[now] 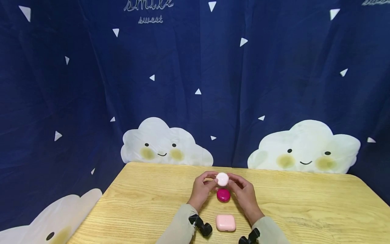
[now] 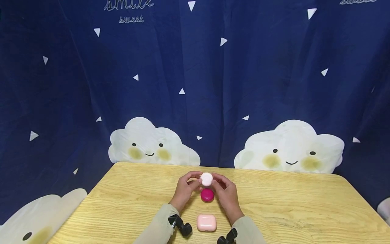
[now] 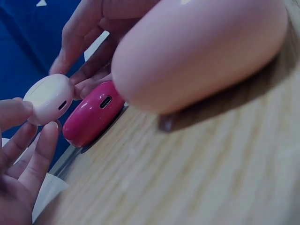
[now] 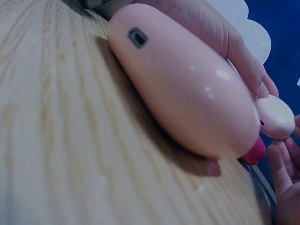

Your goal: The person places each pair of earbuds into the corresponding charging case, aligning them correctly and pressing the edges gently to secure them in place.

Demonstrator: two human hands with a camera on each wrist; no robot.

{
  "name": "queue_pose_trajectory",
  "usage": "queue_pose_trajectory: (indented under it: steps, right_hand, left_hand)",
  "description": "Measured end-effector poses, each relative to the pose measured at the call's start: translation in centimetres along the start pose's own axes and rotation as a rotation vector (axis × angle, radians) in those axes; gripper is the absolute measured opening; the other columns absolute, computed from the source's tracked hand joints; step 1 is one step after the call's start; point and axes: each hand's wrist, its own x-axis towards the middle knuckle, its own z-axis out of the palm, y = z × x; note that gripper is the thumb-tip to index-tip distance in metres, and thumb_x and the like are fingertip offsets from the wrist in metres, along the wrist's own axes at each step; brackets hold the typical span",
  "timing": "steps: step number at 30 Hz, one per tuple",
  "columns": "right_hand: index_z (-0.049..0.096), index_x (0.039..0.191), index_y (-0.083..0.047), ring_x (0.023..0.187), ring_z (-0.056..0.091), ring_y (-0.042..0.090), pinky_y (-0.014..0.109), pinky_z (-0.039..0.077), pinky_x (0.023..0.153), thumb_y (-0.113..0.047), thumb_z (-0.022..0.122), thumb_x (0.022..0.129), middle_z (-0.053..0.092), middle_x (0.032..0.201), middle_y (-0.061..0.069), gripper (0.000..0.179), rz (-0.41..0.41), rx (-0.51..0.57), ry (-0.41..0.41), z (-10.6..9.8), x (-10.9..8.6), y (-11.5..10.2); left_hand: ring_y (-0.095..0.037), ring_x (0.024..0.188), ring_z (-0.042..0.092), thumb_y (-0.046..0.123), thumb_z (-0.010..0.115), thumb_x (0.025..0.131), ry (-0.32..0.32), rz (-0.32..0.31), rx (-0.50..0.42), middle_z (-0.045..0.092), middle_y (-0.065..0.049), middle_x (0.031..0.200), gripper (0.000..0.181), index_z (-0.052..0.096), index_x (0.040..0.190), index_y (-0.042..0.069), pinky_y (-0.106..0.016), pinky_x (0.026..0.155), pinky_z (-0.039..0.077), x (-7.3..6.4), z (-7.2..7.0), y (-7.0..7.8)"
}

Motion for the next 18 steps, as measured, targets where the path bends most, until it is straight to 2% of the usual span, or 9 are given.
queue_pose_trajectory:
  steps: [6, 10, 14, 18]
  right_hand:
    - [0.068, 0.117, -0.002, 0.094, 0.064, 0.012, 0.021, 0.053, 0.08, -0.013, 0.066, 0.092, 0.066, 0.116, 0.015, 0.028, 0.012, 0.0, -0.008, 0.1, -0.2, 0.1]
    - [0.069, 0.115, -0.002, 0.094, 0.064, 0.012, 0.022, 0.054, 0.08, -0.012, 0.066, 0.092, 0.067, 0.115, 0.015, 0.025, 0.011, -0.021, -0.012, 0.1, -0.2, 0.1]
    - [0.07, 0.112, -0.003, 0.095, 0.064, 0.011, 0.022, 0.053, 0.08, -0.011, 0.066, 0.091, 0.068, 0.114, 0.013, 0.023, -0.006, -0.022, -0.008, 0.1, -0.1, 0.1]
    - [0.07, 0.112, -0.003, 0.095, 0.063, 0.011, 0.021, 0.052, 0.081, -0.013, 0.066, 0.091, 0.068, 0.112, 0.012, 0.023, -0.008, -0.035, -0.01, -0.1, 0.0, 0.0]
  left_hand:
    - [-0.025, 0.075, 0.067, -0.001, 0.069, 0.086, 0.056, 0.013, 0.024, 0.061, -0.022, 0.098, 0.025, 0.067, 0.111, -0.001, -0.041, 0.067, 0.058, -0.1, -0.1, -0.2]
    - [-0.029, 0.074, 0.068, -0.004, 0.069, 0.084, 0.086, 0.009, 0.046, 0.061, -0.024, 0.096, 0.025, 0.067, 0.108, -0.003, -0.041, 0.065, 0.058, 0.0, 0.0, -0.2]
    - [-0.04, 0.078, 0.068, -0.007, 0.068, 0.084, 0.116, 0.023, 0.062, 0.063, -0.029, 0.096, 0.022, 0.067, 0.106, -0.007, -0.046, 0.068, 0.057, -0.5, 0.1, 1.1]
    - [-0.043, 0.081, 0.067, -0.008, 0.067, 0.084, 0.133, 0.059, 0.076, 0.066, -0.028, 0.096, 0.019, 0.067, 0.103, -0.011, -0.044, 0.067, 0.057, -1.0, 0.5, 2.4]
